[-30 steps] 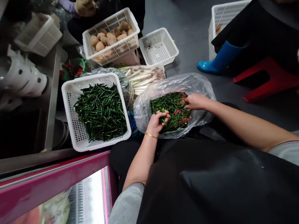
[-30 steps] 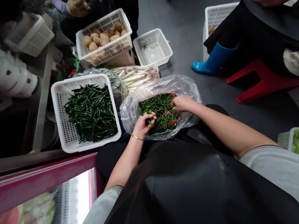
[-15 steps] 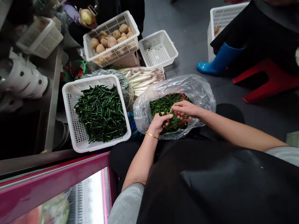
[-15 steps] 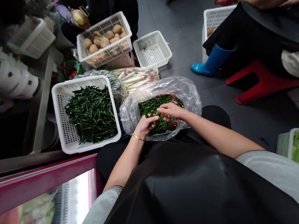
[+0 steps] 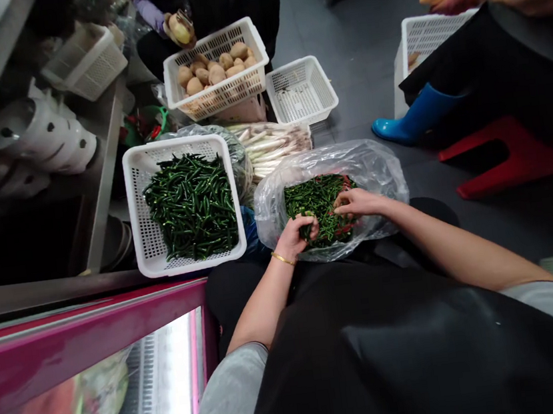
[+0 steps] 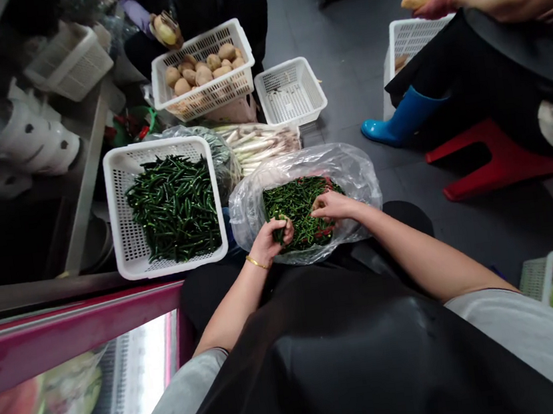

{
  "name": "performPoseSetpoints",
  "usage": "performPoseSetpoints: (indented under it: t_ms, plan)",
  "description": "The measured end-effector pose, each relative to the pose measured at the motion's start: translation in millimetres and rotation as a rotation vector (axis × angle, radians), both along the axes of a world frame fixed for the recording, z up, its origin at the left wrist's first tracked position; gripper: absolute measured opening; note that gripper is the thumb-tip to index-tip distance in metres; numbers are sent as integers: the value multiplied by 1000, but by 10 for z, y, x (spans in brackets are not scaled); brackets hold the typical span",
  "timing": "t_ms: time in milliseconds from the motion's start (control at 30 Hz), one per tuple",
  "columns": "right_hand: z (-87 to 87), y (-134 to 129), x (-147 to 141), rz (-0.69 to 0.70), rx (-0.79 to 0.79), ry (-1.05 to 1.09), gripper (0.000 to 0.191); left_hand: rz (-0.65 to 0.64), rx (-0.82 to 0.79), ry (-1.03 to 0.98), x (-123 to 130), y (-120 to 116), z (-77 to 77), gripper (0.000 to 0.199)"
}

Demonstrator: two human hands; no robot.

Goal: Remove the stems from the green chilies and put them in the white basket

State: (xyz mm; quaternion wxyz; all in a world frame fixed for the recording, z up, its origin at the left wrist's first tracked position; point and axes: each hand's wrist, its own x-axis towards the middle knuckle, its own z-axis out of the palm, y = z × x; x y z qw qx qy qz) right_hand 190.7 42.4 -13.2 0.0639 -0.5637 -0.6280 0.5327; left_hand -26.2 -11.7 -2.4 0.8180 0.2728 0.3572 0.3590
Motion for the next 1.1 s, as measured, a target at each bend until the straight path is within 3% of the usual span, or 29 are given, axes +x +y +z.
performPoseSetpoints:
  t_ms: [100, 167, 233, 367, 467, 567, 667, 767, 833, 900, 1000, 1100]
  plan:
    - [-99, 479, -95, 80, 349, -385, 27, 75, -168, -100, -94, 103, -112, 19]
    - [-138, 734, -267, 141, 377, -533, 34, 81, -259, -17, -156, 244, -135, 14]
    - [-180, 832, -422, 240, 336, -618, 35, 73, -315, 99, -229, 437, -124, 14]
    - [-284, 559, -416, 441, 364, -615, 30, 208, -317, 275, -368, 908, -67, 22]
    - [-313, 304, -187, 531, 386, -575, 26, 306, -272, 356, -395, 1273, -35, 10]
    - [-258, 339, -2, 416, 369, -415, 17, 368, -213, 374, -366, 1598, 16, 11]
    - [-159, 585, 21, 173, 169, -115, 13, 407, -159, 381, -328, 1762, 133, 13]
    - [-75, 747, -39, -63, -65, 173, 23, 306, -93, 372, -283, 1610, 273, 19]
    - [-45, 731, -51, -99, -131, 227, 26, 188, -62, 345, -253, 1339, 309, 31]
    - [-39, 631, -28, 66, -107, 79, 21, 119, -86, 299, -234, 1014, 272, 38]
    - [-63, 425, -21, 359, 120, -359, 14, 158, -173, 216, -234, 613, 136, 38]
    - [-121, 288, -153, 373, 362, -654, 32, 230, -191, 167, -259, 496, 80, 39]
